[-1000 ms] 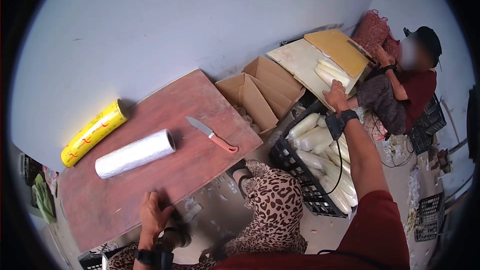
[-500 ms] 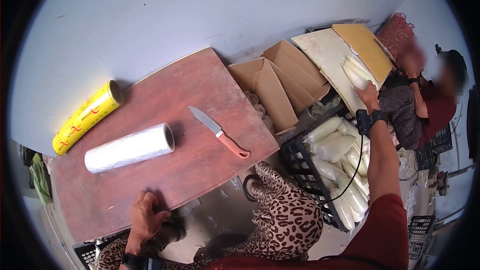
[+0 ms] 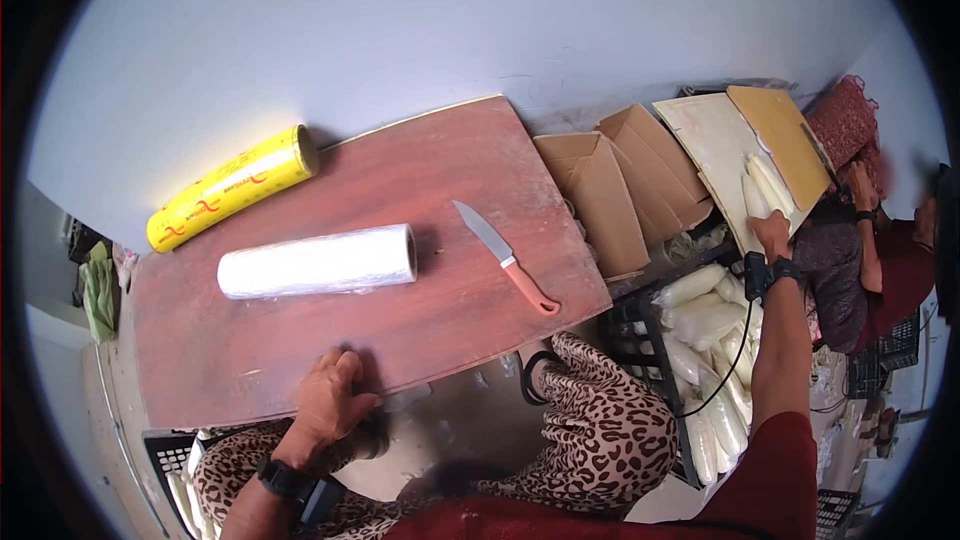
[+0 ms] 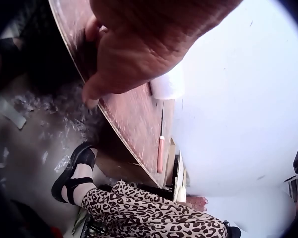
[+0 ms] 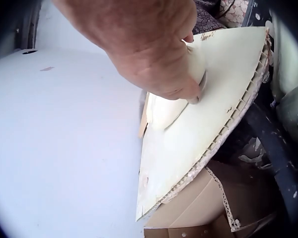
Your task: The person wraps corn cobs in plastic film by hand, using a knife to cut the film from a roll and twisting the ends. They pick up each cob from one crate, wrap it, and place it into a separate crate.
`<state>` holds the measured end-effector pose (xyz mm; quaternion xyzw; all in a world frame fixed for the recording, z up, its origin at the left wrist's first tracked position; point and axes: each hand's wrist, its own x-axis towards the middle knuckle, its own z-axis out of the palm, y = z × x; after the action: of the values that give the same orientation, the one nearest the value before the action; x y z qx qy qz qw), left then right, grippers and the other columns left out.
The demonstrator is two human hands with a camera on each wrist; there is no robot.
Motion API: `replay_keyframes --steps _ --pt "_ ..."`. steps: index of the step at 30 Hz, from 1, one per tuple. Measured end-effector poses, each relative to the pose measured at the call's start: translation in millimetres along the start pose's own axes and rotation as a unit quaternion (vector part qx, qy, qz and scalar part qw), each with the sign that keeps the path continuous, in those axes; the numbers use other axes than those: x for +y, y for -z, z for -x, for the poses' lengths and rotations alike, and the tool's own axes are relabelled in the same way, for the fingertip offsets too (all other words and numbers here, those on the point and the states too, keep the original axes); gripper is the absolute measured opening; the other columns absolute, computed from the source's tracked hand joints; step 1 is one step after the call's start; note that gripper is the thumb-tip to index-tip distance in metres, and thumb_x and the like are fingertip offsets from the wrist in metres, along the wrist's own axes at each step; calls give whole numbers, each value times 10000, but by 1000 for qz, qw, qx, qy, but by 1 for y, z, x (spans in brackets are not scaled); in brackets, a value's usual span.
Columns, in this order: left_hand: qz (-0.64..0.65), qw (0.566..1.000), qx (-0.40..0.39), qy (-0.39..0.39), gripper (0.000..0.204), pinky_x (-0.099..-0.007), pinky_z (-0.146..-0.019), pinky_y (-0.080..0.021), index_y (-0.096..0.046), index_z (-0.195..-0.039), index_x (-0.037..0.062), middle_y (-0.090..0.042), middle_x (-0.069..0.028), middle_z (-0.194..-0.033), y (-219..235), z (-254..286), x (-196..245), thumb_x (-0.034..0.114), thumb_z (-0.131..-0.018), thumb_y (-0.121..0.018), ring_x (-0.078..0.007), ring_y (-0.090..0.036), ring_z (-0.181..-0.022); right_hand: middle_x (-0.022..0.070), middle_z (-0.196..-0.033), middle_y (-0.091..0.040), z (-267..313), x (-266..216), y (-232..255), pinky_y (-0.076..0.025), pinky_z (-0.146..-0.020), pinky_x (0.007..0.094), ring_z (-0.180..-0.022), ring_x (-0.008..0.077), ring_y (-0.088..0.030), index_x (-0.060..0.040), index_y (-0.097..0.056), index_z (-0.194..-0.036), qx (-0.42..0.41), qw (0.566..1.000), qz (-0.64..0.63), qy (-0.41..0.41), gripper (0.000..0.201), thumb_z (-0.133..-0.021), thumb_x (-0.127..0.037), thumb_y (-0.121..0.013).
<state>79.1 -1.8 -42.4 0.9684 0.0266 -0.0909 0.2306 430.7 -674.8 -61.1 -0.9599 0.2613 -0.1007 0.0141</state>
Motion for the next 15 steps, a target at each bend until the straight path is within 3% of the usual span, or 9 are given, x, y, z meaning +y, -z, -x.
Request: replay_keyframes --steps 1,2,4,5,6,7,9,12,15 --pt "5 1000 2 -2 396 -424 -709 -452 -505 -828 56 -530 -130 -850 1 0 -1 178 -615 -815 -348 -549 -840 240 -1004 -648 -10 13 -11 -523 -775 434 -963 385 -643 82 -595 -1081 8 1000 -23 14 613 -687 -370 -726" --pt "12 1000 5 -2 391 -425 -712 -453 -507 -830 55 -532 -132 -855 1 1 0 180 -619 -812 -350 -549 -848 198 -954 -658 -2 12 -2 -514 -697 403 -886 317 -649 75 -603 -1065 -56 986 -159 -9 581 -708 -365 -732" --pt "19 1000 13 -4 382 -427 -719 -456 -512 -834 55 -534 -135 -868 -2 3 -3 185 -628 -806 -354 -550 -861 112 -904 -664 -1 22 -2 -483 -577 346 -769 204 -633 21 -623 -1049 -180 903 -382 -81 489 -753 -349 -743" --pt "19 1000 19 -6 378 -428 -723 -458 -514 -836 56 -536 -136 -875 -5 4 -5 189 -632 -803 -356 -550 -866 70 -905 -659 -7 28 -8 -461 -535 320 -731 160 -612 -26 -634 -1050 -236 842 -468 -130 430 -778 -338 -748" --pt "19 999 25 -10 374 -429 -727 -460 -516 -839 56 -537 -137 -882 -8 5 -7 192 -636 -801 -357 -551 -872 20 -886 -659 26 9 15 -477 -553 323 -755 149 -614 -120 -643 -1055 -279 705 -633 -156 320 -817 -310 -741" --pt "20 999 34 -12 374 -430 -730 -462 -518 -841 58 -539 -136 -886 -10 6 -8 195 -638 -801 -357 -551 -873 27 -933 -637 44 -3 22 -495 -603 308 -763 195 -607 -147 -594 -1121 -251 627 -724 -143 353 -837 -314 -722" --pt "21 998 53 -17 374 -431 -735 -465 -522 -847 62 -541 -135 -896 -12 9 -7 203 -641 -801 -358 -552 -876 73 -1077 -617 75 -26 53 -506 -697 335 -927 233 -609 -106 -551 -1190 -329 519 -785 -74 375 -871 -254 -683" --pt "16 997 76 -17 373 -439 -789 -455 -524 -854 64 -541 -136 -940 -16 14 -7 221 -662 -802 -360 -543 -941 107 -1160 -597 134 -87 108 -510 -765 373 -1042 261 -592 -70 -500 -1265 -377 424 -823 26 435 -884 -206 -658" --pt "21 998 57 -7 373 -444 -843 -447 -561 -909 64 -543 -141 -1000 -10 21 -3 243 -680 -794 -360 -528 -996 131 -1208 -568 178 -145 149 -511 -821 416 -1097 259 -572 -33 -411 -1355 -442 410 -790 111 555 -879 -179 -654"
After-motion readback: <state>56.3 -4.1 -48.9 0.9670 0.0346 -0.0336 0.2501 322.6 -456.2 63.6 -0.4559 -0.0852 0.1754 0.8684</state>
